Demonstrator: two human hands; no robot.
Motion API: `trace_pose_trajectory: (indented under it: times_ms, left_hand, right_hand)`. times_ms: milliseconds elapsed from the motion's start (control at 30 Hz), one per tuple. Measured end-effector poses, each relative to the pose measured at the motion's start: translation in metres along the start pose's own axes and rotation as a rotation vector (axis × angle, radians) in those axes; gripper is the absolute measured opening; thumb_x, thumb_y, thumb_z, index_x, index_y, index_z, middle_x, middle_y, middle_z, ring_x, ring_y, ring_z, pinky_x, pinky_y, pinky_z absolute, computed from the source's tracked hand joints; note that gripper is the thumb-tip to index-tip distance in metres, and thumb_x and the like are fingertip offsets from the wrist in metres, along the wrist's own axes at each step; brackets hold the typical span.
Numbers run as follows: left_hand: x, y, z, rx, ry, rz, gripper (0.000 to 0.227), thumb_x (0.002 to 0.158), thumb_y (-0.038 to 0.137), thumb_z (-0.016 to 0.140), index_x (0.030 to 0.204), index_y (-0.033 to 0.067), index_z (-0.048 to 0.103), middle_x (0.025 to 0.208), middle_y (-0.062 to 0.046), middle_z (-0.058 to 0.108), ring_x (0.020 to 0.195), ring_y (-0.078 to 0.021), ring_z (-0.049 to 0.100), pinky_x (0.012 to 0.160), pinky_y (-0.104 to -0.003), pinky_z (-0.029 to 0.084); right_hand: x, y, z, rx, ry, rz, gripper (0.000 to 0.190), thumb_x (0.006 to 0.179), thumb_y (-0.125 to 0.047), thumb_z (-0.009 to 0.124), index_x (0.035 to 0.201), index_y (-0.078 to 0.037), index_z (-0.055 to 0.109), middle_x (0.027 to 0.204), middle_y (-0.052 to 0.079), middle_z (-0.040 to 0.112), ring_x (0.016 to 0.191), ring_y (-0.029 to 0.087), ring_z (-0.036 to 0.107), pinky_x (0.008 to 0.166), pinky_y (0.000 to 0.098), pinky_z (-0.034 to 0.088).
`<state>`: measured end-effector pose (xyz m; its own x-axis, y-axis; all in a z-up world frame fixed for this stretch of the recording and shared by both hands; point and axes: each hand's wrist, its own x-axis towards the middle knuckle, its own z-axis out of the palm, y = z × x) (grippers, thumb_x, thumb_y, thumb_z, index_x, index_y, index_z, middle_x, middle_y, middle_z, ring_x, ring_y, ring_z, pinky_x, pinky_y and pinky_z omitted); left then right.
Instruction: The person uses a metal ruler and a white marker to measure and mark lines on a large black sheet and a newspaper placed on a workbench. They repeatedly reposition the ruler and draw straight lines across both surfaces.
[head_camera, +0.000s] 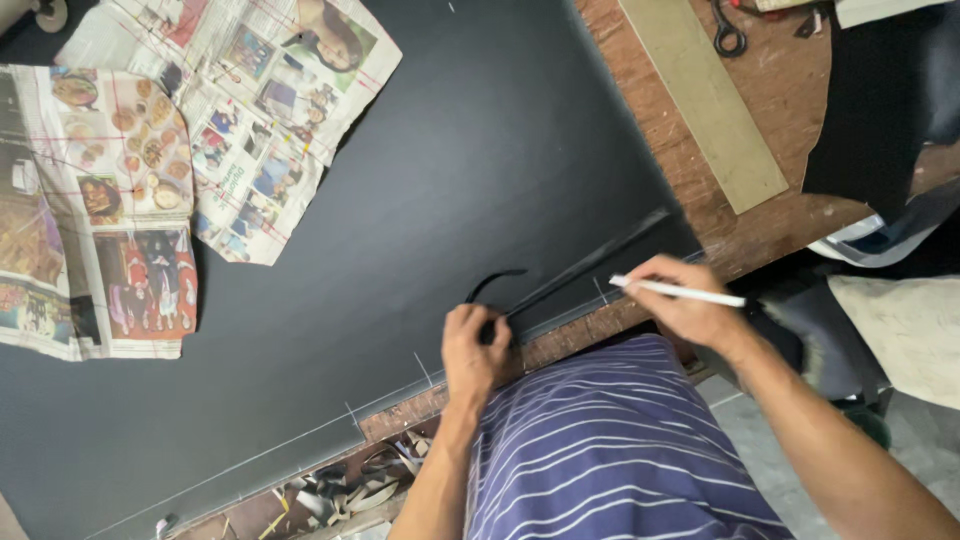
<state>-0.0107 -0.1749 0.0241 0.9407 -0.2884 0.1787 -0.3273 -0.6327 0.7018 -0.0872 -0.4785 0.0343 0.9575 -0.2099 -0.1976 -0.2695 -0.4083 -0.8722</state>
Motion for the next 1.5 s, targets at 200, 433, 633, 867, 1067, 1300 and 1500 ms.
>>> trace_pose_trajectory:
  times_ms: [200,433,633,867,1067,1300,1500]
  left_hand:
    - [-0.026,-0.042,-0.062,0.072,0.016,-0.048,0.011,0.079,0.008,0.076,0.087,0.0044,0.070,0.095,-0.009,0.067,0.093,-0.0298,0.063,0.084,-0.041,0.052]
    - [-0.035,-0.061,-0.066,0.160,-0.045,0.022,0.011,0.080,0.009,0.076,0.088,0.0043,0.069,0.098,-0.010,0.065,0.092,-0.0323,0.061,0.083,-0.043,0.050]
    - [-0.047,-0.069,-0.074,0.149,-0.011,0.026,0.012,0.079,0.008,0.075,0.089,0.0041,0.069,0.099,-0.009,0.066,0.093,-0.0314,0.061,0.085,-0.043,0.051]
    - [-0.042,-0.076,-0.076,0.153,-0.039,0.077,0.011,0.078,0.009,0.075,0.087,0.0053,0.070,0.097,-0.009,0.066,0.092,-0.0306,0.062,0.084,-0.042,0.051]
    - [-0.037,-0.080,-0.074,0.191,-0.064,0.080,0.009,0.079,0.011,0.074,0.085,0.0056,0.069,0.093,-0.009,0.064,0.088,-0.0307,0.061,0.081,-0.043,0.051]
    - [-0.038,-0.081,-0.072,0.224,-0.062,0.064,0.009,0.079,0.013,0.074,0.083,0.0067,0.070,0.088,-0.011,0.061,0.087,-0.0329,0.060,0.076,-0.045,0.050]
    - [-0.037,-0.081,-0.072,0.237,-0.073,0.044,0.009,0.079,0.014,0.074,0.082,0.0075,0.068,0.088,-0.010,0.061,0.087,-0.0329,0.061,0.077,-0.046,0.051]
  right_hand:
    - [-0.001,0.014,0.006,0.355,0.177,-0.008,0.034,0.106,-0.022,0.056,0.128,0.003,0.060,0.114,0.012,0.075,0.103,0.017,0.071,0.089,0.0291,0.056]
    - [0.015,0.012,0.039,0.282,0.127,-0.031,0.043,0.110,-0.030,0.046,0.135,0.002,0.059,0.115,0.016,0.075,0.110,0.019,0.071,0.097,0.0302,0.054]
    - [0.003,0.006,0.047,0.048,0.131,-0.074,0.041,0.112,-0.032,0.045,0.131,-0.003,0.065,0.107,0.008,0.079,0.100,0.009,0.067,0.093,0.0236,0.047]
    - [-0.007,-0.006,0.057,0.027,0.199,-0.050,0.040,0.110,-0.032,0.046,0.131,-0.005,0.065,0.107,0.004,0.079,0.082,0.006,0.060,0.078,0.0218,0.047]
    - [-0.010,-0.010,0.061,0.034,0.239,-0.003,0.039,0.110,-0.031,0.046,0.132,-0.005,0.064,0.107,0.003,0.079,0.077,0.006,0.057,0.075,0.0217,0.047]
    - [-0.023,-0.021,0.071,0.075,0.360,-0.005,0.038,0.109,-0.027,0.046,0.137,-0.005,0.060,0.116,0.006,0.076,0.077,0.011,0.054,0.075,0.0248,0.047]
    - [-0.046,-0.021,0.102,0.150,0.478,-0.072,0.035,0.113,-0.023,0.046,0.136,-0.003,0.063,0.120,0.011,0.068,0.109,0.017,0.062,0.097,0.0291,0.048]
